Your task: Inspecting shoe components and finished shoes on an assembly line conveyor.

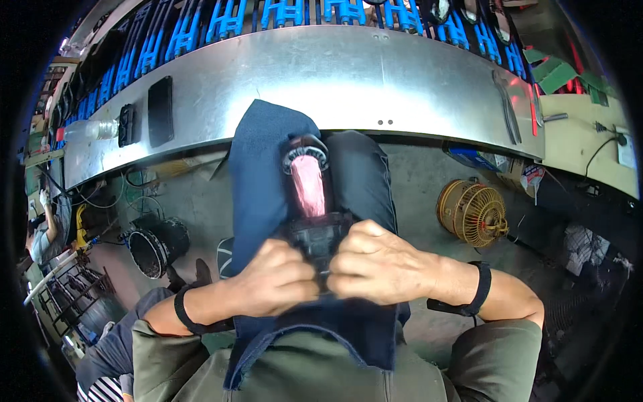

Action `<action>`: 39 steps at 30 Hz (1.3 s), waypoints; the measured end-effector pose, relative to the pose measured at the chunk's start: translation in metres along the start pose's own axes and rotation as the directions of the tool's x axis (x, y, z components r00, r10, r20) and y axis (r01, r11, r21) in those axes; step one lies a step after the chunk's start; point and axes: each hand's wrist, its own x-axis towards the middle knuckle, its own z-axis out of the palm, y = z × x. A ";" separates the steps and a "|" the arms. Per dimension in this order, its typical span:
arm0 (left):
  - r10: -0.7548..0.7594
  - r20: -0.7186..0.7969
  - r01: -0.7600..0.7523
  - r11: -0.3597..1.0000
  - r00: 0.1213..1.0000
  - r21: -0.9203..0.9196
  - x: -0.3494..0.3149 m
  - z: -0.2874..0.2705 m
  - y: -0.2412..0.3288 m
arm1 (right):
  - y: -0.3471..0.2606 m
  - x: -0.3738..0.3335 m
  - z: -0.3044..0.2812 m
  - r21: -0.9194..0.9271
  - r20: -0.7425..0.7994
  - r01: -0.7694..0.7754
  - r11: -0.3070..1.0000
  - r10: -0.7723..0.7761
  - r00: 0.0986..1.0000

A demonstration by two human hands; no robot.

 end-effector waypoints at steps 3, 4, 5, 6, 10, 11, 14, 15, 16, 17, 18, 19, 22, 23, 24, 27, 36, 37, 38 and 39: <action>-0.125 -0.158 0.091 0.974 0.979 -0.207 0.009 -0.017 -0.016 | 0.019 0.016 -0.020 0.169 -0.026 -0.128 0.977 0.135 0.991; -0.218 -0.197 0.143 0.930 0.956 -0.338 0.013 -0.023 -0.022 | 0.024 0.022 -0.025 0.281 -0.064 -0.207 0.937 0.234 0.970; -0.297 -0.229 0.162 0.868 0.927 -0.468 0.019 -0.027 -0.031 | 0.034 0.032 -0.034 0.336 -0.065 -0.232 0.913 0.268 0.961; -0.387 -0.213 0.213 0.801 0.897 -0.559 0.023 -0.033 -0.036 | 0.042 0.037 -0.034 0.343 -0.056 -0.238 0.909 0.273 0.960; -0.636 -0.137 0.383 0.608 0.760 -0.696 0.037 -0.036 -0.074 | 0.063 0.052 -0.028 0.464 0.002 -0.570 0.678 0.643 0.766; -0.637 -0.118 0.413 0.617 0.762 -0.670 0.040 -0.039 -0.079 | 0.068 0.054 -0.027 0.429 -0.017 -0.596 0.679 0.666 0.746; -0.658 -0.085 0.458 0.605 0.748 -0.651 0.046 -0.043 -0.088 | 0.079 0.056 -0.023 0.367 -0.053 -0.624 0.689 0.686 0.726; -0.673 -0.086 0.469 0.594 0.734 -0.654 0.048 -0.044 -0.089 | 0.081 0.056 -0.023 0.351 -0.054 -0.633 0.690 0.690 0.722; -0.675 -0.080 0.471 0.589 0.733 -0.657 0.050 -0.047 -0.093 | 0.082 0.056 -0.023 0.333 -0.057 -0.640 0.692 0.693 0.719; -0.579 -0.121 0.480 0.759 0.806 -0.440 0.054 -0.051 -0.100 | 0.083 0.057 -0.025 0.291 -0.029 -0.678 0.675 0.714 0.699; -0.469 -0.132 0.442 0.877 0.873 -0.190 0.057 -0.056 -0.105 | 0.086 0.057 -0.026 0.290 -0.030 -0.679 0.674 0.716 0.698; -0.474 -0.123 0.463 0.879 0.872 -0.112 0.059 -0.060 -0.106 | 0.090 0.058 -0.026 0.239 -0.100 -0.681 0.692 0.715 0.692; -0.556 -0.085 0.439 0.734 0.827 -0.519 0.059 -0.049 -0.122 | 0.090 0.056 -0.020 0.314 -0.113 -0.683 0.659 0.741 0.662; -0.587 -0.052 0.421 0.636 0.808 -0.647 0.056 -0.050 -0.121 | 0.093 0.049 -0.010 0.552 -0.116 -0.595 0.584 0.760 0.639; -0.583 -0.059 0.419 0.647 0.811 -0.637 0.053 -0.053 -0.112 | 0.093 0.045 -0.003 0.752 -0.108 -0.461 0.471 0.778 0.619; -0.332 -0.156 0.222 0.850 0.930 -0.478 0.057 -0.069 -0.064 | 0.049 0.036 -0.007 0.871 -0.025 -0.311 0.381 0.665 0.746; -0.460 -0.295 0.047 0.598 0.838 -0.800 0.072 -0.047 0.004 | -0.012 0.072 -0.007 0.605 -0.511 -0.047 0.795 0.433 0.743; -0.269 -0.388 -0.069 0.739 0.882 -0.670 0.081 -0.067 0.017 | -0.036 0.078 -0.026 0.550 -0.573 -0.011 0.835 0.387 0.722; -0.059 -0.438 -0.131 0.912 0.897 -0.390 0.090 -0.091 0.044 | -0.060 0.085 -0.044 0.382 -0.649 0.011 0.924 0.259 0.716; 0.120 -0.446 -0.294 0.892 0.887 -0.343 0.090 -0.105 0.075 | -0.067 0.097 -0.051 0.341 -0.691 0.366 0.866 -0.033 0.722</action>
